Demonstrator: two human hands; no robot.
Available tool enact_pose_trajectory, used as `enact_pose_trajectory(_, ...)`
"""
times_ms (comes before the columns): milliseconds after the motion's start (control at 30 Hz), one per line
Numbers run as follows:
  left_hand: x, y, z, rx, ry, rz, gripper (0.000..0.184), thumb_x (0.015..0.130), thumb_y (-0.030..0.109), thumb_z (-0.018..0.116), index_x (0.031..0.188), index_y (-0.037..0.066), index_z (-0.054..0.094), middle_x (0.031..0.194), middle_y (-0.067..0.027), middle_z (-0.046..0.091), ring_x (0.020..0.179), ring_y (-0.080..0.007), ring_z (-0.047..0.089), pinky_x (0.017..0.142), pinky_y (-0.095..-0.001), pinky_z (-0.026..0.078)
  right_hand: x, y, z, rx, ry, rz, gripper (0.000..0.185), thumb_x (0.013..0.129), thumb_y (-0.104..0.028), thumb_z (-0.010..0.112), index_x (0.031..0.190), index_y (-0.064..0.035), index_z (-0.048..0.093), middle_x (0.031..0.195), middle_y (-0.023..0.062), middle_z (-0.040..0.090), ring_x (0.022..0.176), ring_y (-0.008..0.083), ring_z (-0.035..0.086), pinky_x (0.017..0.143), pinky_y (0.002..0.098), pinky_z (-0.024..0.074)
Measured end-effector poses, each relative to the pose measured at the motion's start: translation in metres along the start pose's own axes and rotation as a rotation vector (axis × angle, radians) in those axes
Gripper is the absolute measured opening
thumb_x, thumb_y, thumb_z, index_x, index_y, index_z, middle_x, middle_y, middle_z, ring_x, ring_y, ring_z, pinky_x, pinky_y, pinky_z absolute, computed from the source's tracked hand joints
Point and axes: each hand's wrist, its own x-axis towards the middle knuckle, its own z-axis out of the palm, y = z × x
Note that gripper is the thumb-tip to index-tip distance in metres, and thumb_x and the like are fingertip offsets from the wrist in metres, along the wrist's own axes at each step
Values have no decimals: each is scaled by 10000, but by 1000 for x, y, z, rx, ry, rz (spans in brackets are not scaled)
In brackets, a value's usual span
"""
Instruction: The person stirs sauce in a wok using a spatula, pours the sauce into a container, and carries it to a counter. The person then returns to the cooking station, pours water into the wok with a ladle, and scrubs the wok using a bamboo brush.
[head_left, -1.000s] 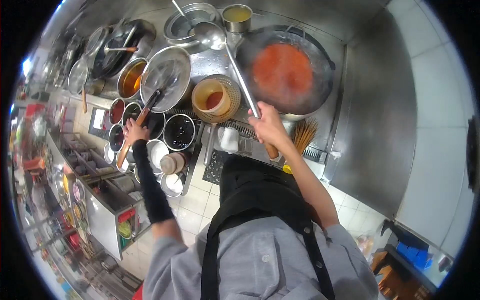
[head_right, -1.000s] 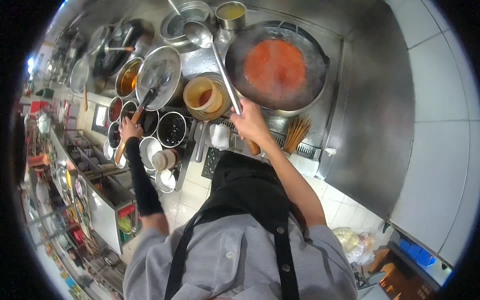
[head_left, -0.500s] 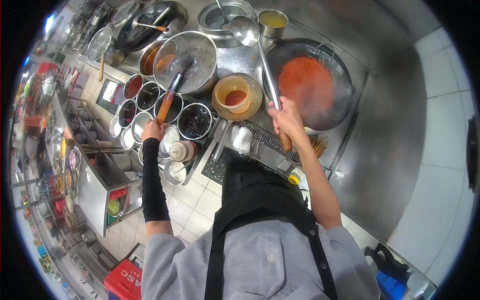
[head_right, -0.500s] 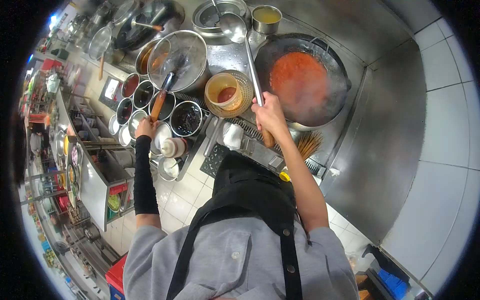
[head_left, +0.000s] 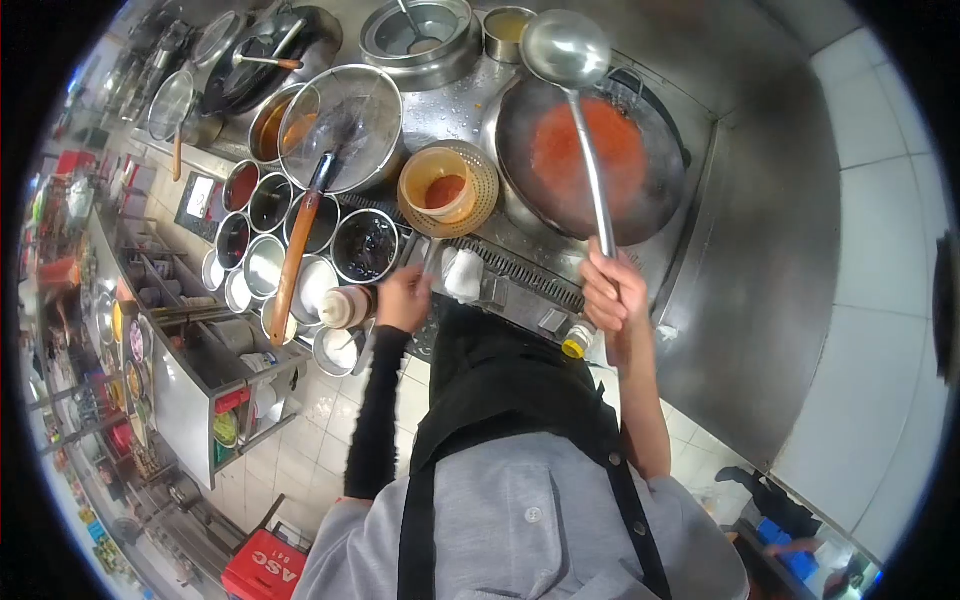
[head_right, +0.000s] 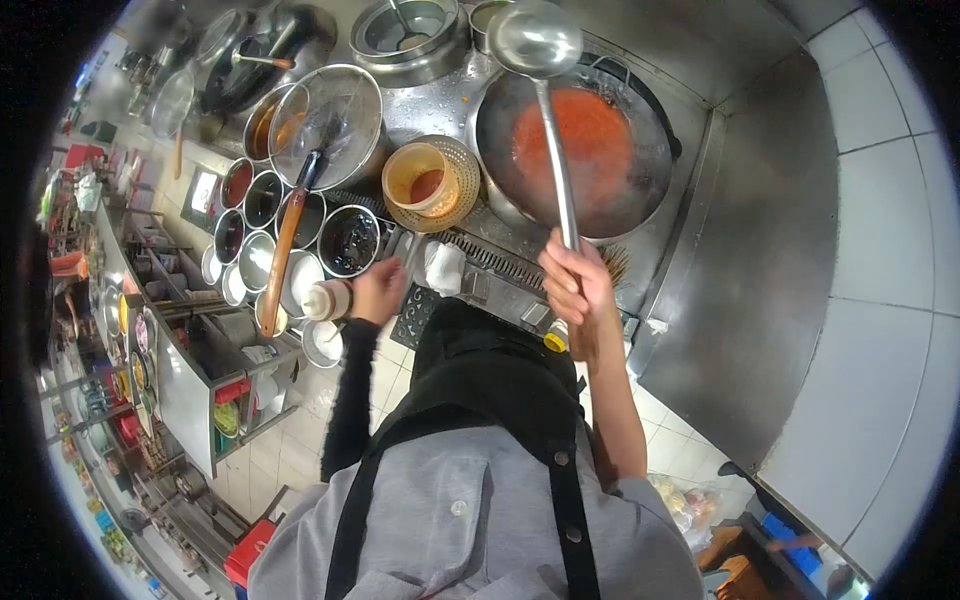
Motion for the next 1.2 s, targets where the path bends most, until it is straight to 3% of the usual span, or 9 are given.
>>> enact_pose_trajectory(67, -2, -7, 52, 126, 4, 202, 699, 846, 263, 778, 1412, -47, 509, 1362, -306, 567, 1274, -438, 553, 1097, -482, 429, -24, -5, -2, -159, 101, -72, 210, 1042, -132, 541, 864, -109, 432, 556, -14, 383, 311, 64, 307, 237, 238, 241)
enact_pose_trajectory(233, 20, -34, 111, 144, -94, 25, 939, 774, 280, 849, 1509, -31, 355, 1435, -282, 484, 1333, -461, 458, 1122, -503, 387, -71, -20, -17, -243, 249, -224, 194, 1030, -98, 552, 870, -107, 441, 570, -9, 396, 309, 71, 310, 235, 241, 256)
enact_pose_trajectory(567, 38, -42, 125, 125, -107, -132, 733, 771, 263, 872, 1329, -51, 516, 1151, -228, 667, 1056, -401, 658, 934, -487, 518, -120, -38, -47, -429, 615, -454, 140, 983, -94, 617, 923, -80, 491, 584, -17, 389, 338, 82, 342, 272, 255, 280)
enact_pose_trajectory(700, 40, -24, 89, -1000, -386, -473, 463, 909, 173, 720, 1298, -24, 565, 1118, -126, 693, 991, -273, 709, 880, -417, 576, -132, -41, -80, -835, 933, -469, 99, 948, -53, 593, 1010, -10, 528, 615, 48, 490, 371, 127, 449, 322, 312, 365)
enact_pose_trajectory(833, 27, 43, 49, -1526, -631, -537, 513, 1022, 273, 493, 1459, 8, 445, 1376, -254, 554, 1230, -438, 587, 1005, -697, 473, -132, -29, -116, -1313, 1167, -482, 142, 935, -67, 590, 1005, 48, 545, 629, 128, 569, 410, 205, 563, 380, 378, 448)
enact_pose_trajectory(900, 34, 56, 58, -1470, -704, -500, 526, 1017, 287, 511, 1464, 19, 445, 1360, -232, 573, 1217, -423, 600, 1008, -688, 486, -133, -18, -135, -1388, 1205, -493, 150, 921, -77, 603, 958, 53, 540, 603, 144, 564, 426, 239, 590, 408, 406, 465)
enact_pose_trajectory(1033, 63, 68, 103, -1084, -529, -652, 210, 947, 233, 653, 1136, 153, 609, 913, -19, 665, 723, -174, 629, 558, -338, 485, -131, -8, -139, -1328, 1289, -417, 171, 894, -87, 630, 868, 46, 525, 567, 166, 553, 432, 270, 600, 441, 441, 469)
enact_pose_trajectory(1067, 76, 41, 127, -906, -542, -445, 228, 961, 257, 648, 1164, 164, 602, 937, -22, 667, 755, -181, 631, 577, -355, 500, -131, -8, -140, -1311, 1293, -411, 174, 890, -88, 632, 853, 42, 521, 571, 167, 556, 432, 268, 600, 444, 441, 469)
enact_pose_trajectory(1200, 105, 114, 126, -1026, -657, -781, 435, 1040, 555, 450, 1227, 184, 581, 1063, -68, 678, 974, -273, 673, 721, -493, 581, -134, -11, -140, -1266, 1286, -398, 192, 877, -92, 637, 810, 37, 512, 577, 177, 565, 441, 283, 609, 459, 446, 473)
